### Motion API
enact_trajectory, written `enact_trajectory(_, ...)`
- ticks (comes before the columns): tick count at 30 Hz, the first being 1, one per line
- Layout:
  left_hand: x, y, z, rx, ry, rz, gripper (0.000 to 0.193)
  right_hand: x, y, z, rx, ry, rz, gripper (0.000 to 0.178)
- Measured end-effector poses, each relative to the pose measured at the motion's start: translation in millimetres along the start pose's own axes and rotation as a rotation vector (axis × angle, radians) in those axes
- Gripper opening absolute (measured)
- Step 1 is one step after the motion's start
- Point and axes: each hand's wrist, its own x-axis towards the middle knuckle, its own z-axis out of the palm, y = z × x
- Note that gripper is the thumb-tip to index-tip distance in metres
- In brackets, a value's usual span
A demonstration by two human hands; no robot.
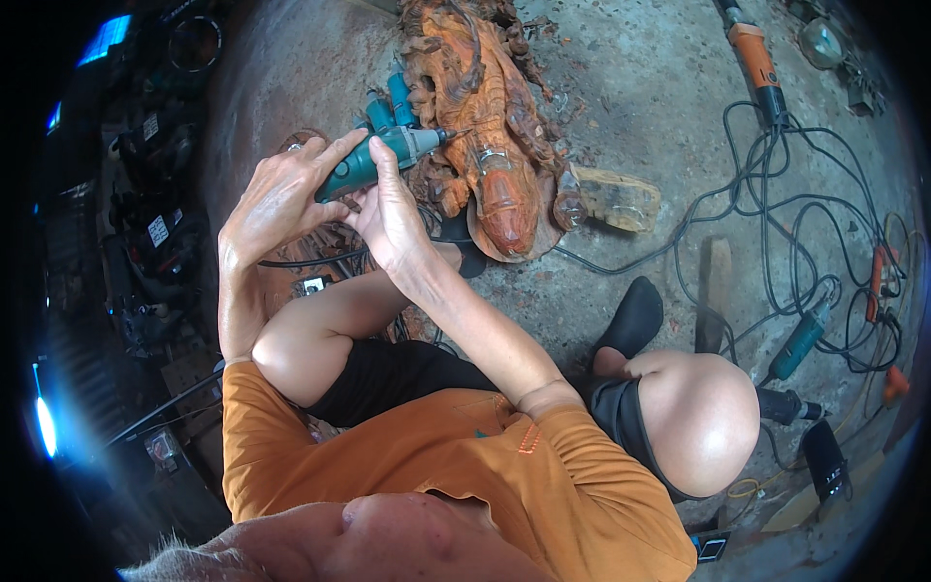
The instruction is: The person uses a handheld rotary tool to carve and refine details on a wooden sculpture. The person holds the tool with both hands and moves it along the surface of the wood, removing material to shape the piece.
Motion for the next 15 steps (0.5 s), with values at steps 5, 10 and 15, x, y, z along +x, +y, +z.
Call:
enact_trajectory(5,0,0,1,-0.014,0.014,0.016,0.081,-3,1,0,-0.014,0.008,-0.020,0.060)
enact_trajectory(10,1,5,-2,-0.020,-0.037,-0.031,0.089,-7,1,2,-0.011,0.023,-0.039,0.062)
enact_trajectory(15,2,5,-1,-0.033,-0.081,-0.063,0.093,-11,1,2,-0.013,0.027,-0.042,0.063)
